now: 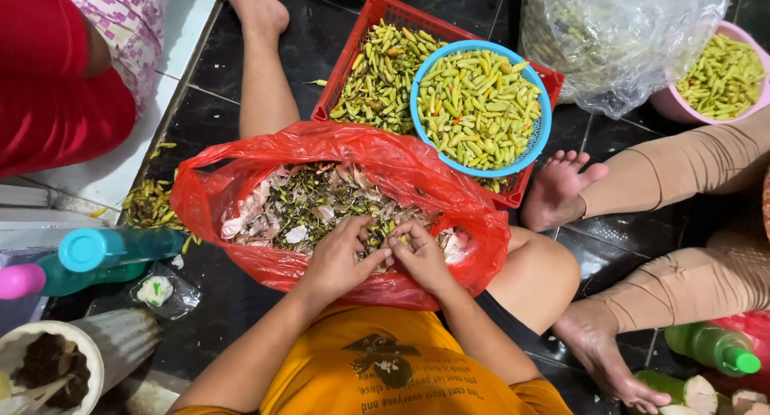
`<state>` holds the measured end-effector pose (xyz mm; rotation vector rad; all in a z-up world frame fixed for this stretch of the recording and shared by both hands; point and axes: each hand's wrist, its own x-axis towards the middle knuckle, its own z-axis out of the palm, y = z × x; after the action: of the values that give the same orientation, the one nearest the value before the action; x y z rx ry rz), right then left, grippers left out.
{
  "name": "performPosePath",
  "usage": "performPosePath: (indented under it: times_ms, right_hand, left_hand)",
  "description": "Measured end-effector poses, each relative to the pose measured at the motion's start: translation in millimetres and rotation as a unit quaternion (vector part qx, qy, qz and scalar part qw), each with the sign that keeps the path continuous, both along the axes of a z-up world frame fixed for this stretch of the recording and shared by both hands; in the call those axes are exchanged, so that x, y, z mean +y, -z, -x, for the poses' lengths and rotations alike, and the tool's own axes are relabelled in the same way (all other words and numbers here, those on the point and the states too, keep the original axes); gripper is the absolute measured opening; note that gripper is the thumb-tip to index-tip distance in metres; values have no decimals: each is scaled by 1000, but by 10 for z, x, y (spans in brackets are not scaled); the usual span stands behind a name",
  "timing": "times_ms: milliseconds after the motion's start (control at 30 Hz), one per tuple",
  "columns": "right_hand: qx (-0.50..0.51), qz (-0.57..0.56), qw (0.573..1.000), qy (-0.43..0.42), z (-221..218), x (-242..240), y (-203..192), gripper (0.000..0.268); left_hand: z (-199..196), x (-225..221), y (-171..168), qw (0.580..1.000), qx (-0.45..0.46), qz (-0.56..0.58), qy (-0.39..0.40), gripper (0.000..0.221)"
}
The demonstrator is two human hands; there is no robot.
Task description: Removing stems from green chilies and sorting them into containers while sitting on the floor.
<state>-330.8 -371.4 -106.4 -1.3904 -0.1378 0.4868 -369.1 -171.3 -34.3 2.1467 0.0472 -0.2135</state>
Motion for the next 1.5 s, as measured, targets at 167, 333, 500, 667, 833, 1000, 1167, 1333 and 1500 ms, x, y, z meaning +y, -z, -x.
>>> performPosePath:
  times_ms: [167, 333, 500, 667, 833, 1000, 1167, 1333, 1500]
  right_hand:
    - [-30, 33, 999, -24, 27, 4, -93, 19]
    - [-34, 26, 999, -21, 51, 4, -41, 17]
    - [-85, 46, 994, -44, 42, -38, -105, 12]
    - [1, -5, 999, -49, -76, -132, 26, 13]
    - [161, -175, 971, 22, -209, -171, 154, 13]
    - [180, -182, 966, 28, -219, -188, -4, 16]
    - [156, -178, 971, 27, -157, -158, 82, 16]
    - [140, -170, 975, 32, -150, -118, -14, 16]
    - [44, -73, 996, 14, -92, -72, 34, 31]
  left_hand:
    - [48, -39, 189, 998, -2, 60, -21, 29]
    - [76, -63, 175, 970, 78, 203, -107, 11]
    - [86, -52, 132, 947, 122, 274, -112, 10]
    - [-20, 66, 196, 923, 137, 349, -84, 15]
    - [-248, 115, 481, 949, -187, -240, 81, 17]
    - [-414, -51, 686, 885, -291, -355, 83, 8]
    - [-393, 20, 592, 875, -278, -385, 92, 9]
    - [-447, 58, 627, 888, -252, -370, 104, 11]
    - [-265, 56, 342, 999, -40, -27, 19, 19]
